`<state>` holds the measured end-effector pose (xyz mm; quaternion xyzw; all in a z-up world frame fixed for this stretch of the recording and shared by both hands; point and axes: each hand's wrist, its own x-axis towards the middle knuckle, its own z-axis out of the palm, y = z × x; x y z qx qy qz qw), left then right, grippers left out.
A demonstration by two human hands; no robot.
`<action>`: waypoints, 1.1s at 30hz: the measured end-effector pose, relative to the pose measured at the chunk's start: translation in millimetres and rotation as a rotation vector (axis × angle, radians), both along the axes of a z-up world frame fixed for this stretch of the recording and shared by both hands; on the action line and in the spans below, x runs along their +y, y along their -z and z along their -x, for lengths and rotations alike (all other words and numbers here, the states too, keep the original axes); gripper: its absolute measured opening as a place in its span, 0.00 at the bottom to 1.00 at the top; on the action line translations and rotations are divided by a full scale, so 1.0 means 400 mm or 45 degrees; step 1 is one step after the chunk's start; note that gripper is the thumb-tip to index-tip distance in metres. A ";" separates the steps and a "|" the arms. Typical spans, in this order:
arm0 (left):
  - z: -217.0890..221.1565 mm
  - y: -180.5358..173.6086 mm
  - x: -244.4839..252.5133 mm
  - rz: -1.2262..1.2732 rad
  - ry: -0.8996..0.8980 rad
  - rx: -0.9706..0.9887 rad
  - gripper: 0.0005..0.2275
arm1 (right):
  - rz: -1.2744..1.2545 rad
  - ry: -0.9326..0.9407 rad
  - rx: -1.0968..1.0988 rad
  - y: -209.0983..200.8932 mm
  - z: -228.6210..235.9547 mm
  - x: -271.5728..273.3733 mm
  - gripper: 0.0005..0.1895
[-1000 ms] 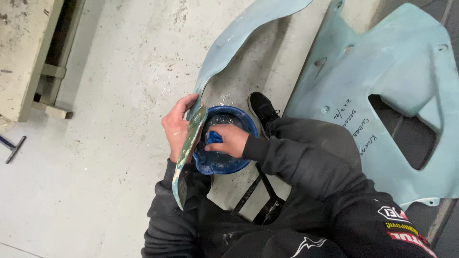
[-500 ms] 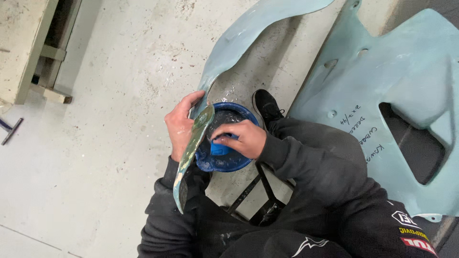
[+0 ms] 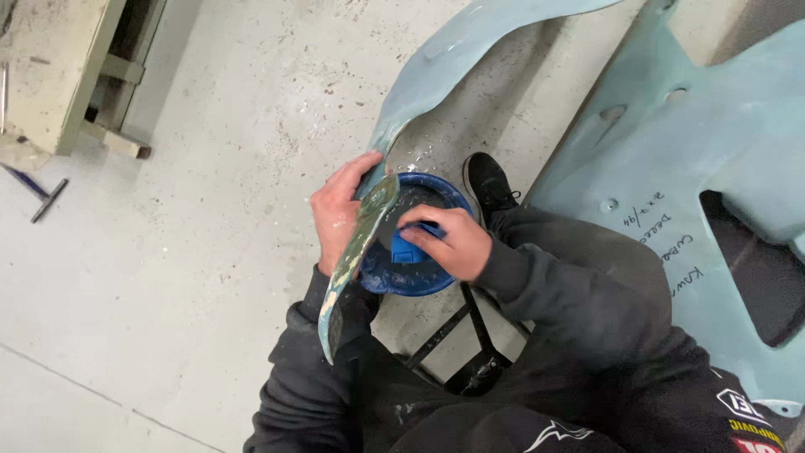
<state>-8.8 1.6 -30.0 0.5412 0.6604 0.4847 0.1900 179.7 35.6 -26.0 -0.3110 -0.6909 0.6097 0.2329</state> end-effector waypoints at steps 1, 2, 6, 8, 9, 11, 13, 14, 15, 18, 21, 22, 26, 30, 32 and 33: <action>-0.001 -0.008 -0.001 0.009 -0.013 0.000 0.13 | 0.009 -0.013 0.000 0.006 -0.001 0.001 0.08; -0.003 -0.016 -0.002 0.007 -0.028 0.003 0.12 | 0.003 0.016 0.003 0.013 -0.002 0.001 0.08; -0.011 -0.042 0.003 -0.032 -0.023 0.029 0.10 | -0.026 0.148 -0.016 0.041 -0.009 0.004 0.07; -0.014 -0.034 0.002 -0.028 -0.032 0.040 0.10 | -0.034 0.168 -0.034 0.030 -0.012 0.009 0.08; -0.017 -0.029 0.001 -0.025 -0.035 0.046 0.10 | -0.043 0.193 -0.057 0.024 -0.016 0.010 0.08; -0.023 -0.042 0.001 -0.019 -0.040 0.057 0.10 | 0.058 0.245 -0.023 -0.006 -0.014 0.003 0.09; -0.024 -0.050 -0.001 -0.014 -0.049 0.070 0.09 | 0.159 0.292 0.010 -0.023 -0.007 -0.001 0.11; -0.024 -0.050 -0.002 -0.021 -0.032 0.064 0.10 | 0.204 0.293 0.148 -0.024 -0.002 -0.001 0.10; -0.025 -0.050 -0.001 -0.030 -0.012 0.057 0.11 | 0.248 0.296 0.285 -0.025 0.001 0.000 0.09; -0.028 -0.029 -0.006 -0.033 -0.022 0.141 0.13 | 0.272 0.295 0.501 -0.035 0.007 -0.009 0.09; -0.027 -0.019 -0.011 -0.018 -0.002 0.163 0.11 | 0.227 0.356 0.590 -0.048 0.026 -0.004 0.08; -0.029 -0.024 -0.011 -0.018 -0.003 0.161 0.11 | 0.227 0.355 0.588 -0.066 0.033 -0.002 0.08; -0.032 -0.001 -0.017 -0.010 0.027 0.190 0.19 | 0.103 0.348 0.225 -0.097 0.048 0.019 0.19; -0.027 -0.006 -0.017 -0.006 0.010 0.201 0.25 | -0.017 0.378 0.086 -0.132 0.078 0.012 0.22; -0.027 0.003 -0.017 -0.017 0.002 0.202 0.22 | -0.063 0.437 0.069 -0.103 0.082 -0.006 0.23; -0.029 0.008 -0.017 -0.029 -0.003 0.203 0.19 | -0.110 0.500 0.053 -0.088 0.083 -0.015 0.25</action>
